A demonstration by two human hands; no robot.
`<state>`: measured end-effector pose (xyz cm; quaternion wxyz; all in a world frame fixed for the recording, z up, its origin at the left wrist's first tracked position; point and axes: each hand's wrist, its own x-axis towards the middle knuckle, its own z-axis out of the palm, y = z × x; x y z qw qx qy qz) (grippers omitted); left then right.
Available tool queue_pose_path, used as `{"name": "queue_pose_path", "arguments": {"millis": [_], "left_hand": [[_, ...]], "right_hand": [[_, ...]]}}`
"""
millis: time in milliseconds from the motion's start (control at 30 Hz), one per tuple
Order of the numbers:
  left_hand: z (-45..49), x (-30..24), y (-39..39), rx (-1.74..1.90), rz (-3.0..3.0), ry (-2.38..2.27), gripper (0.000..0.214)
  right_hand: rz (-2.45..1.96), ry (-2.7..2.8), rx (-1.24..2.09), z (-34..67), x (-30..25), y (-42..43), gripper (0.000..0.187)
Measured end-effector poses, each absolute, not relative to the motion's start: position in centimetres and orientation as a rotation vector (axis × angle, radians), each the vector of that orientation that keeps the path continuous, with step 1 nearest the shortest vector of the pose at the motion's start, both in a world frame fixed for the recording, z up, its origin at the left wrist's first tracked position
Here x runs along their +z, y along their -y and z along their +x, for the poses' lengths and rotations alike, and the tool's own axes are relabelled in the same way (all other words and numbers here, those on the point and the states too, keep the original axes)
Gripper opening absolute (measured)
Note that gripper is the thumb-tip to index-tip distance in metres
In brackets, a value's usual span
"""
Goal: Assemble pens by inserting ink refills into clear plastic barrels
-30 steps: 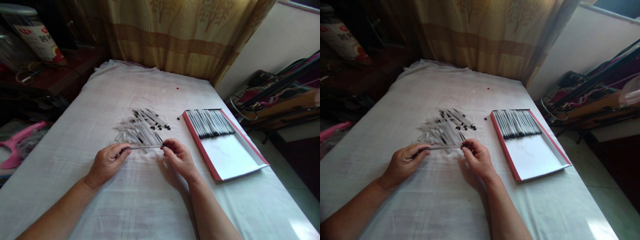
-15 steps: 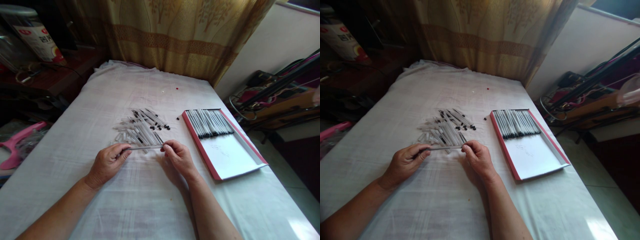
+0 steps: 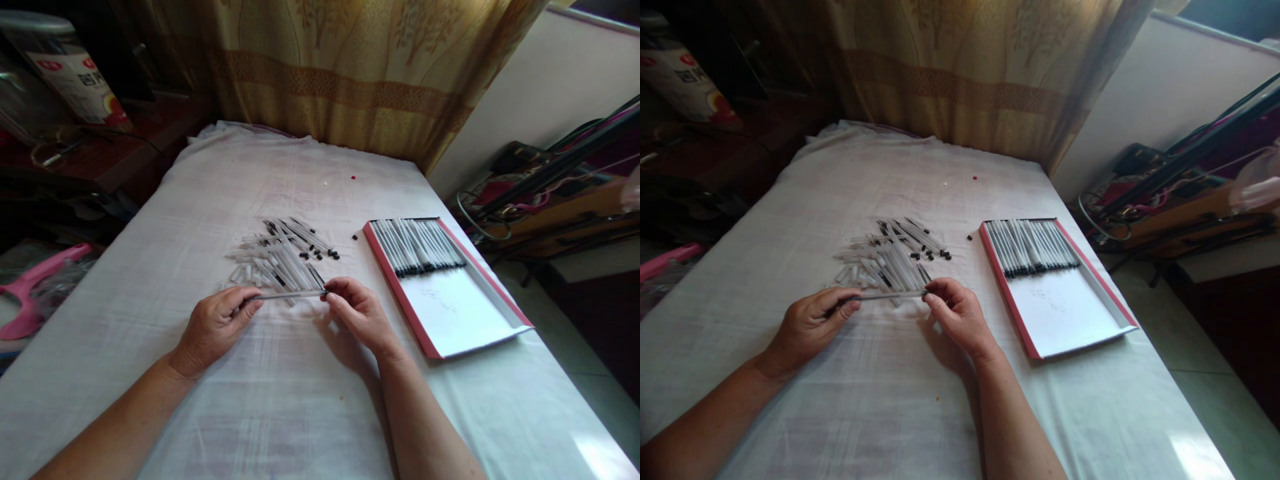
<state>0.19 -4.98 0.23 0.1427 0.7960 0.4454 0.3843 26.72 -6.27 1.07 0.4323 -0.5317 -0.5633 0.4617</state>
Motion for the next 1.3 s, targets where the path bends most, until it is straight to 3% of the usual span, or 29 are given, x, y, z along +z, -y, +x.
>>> {"name": "queue_pose_path", "arguments": {"millis": [700, 1033, 1300], "left_hand": [[0.23, 0.45, 5.03, 1.096, 2.211, -1.297, 0.021], [0.28, 0.30, 5.27, 1.019, 2.013, -1.297, 0.028], [0.72, 0.65, 5.17, 1.089, 2.042, -1.340, 0.019]], "right_hand": [[-1.371, 1.505, 1.121, 26.76, 1.12, 6.23, 0.015], [-1.345, 1.386, 1.083, 26.37, 0.85, 6.28, 0.017], [-1.373, 1.363, 1.124, 26.03, 1.02, 6.16, 0.023]]}}
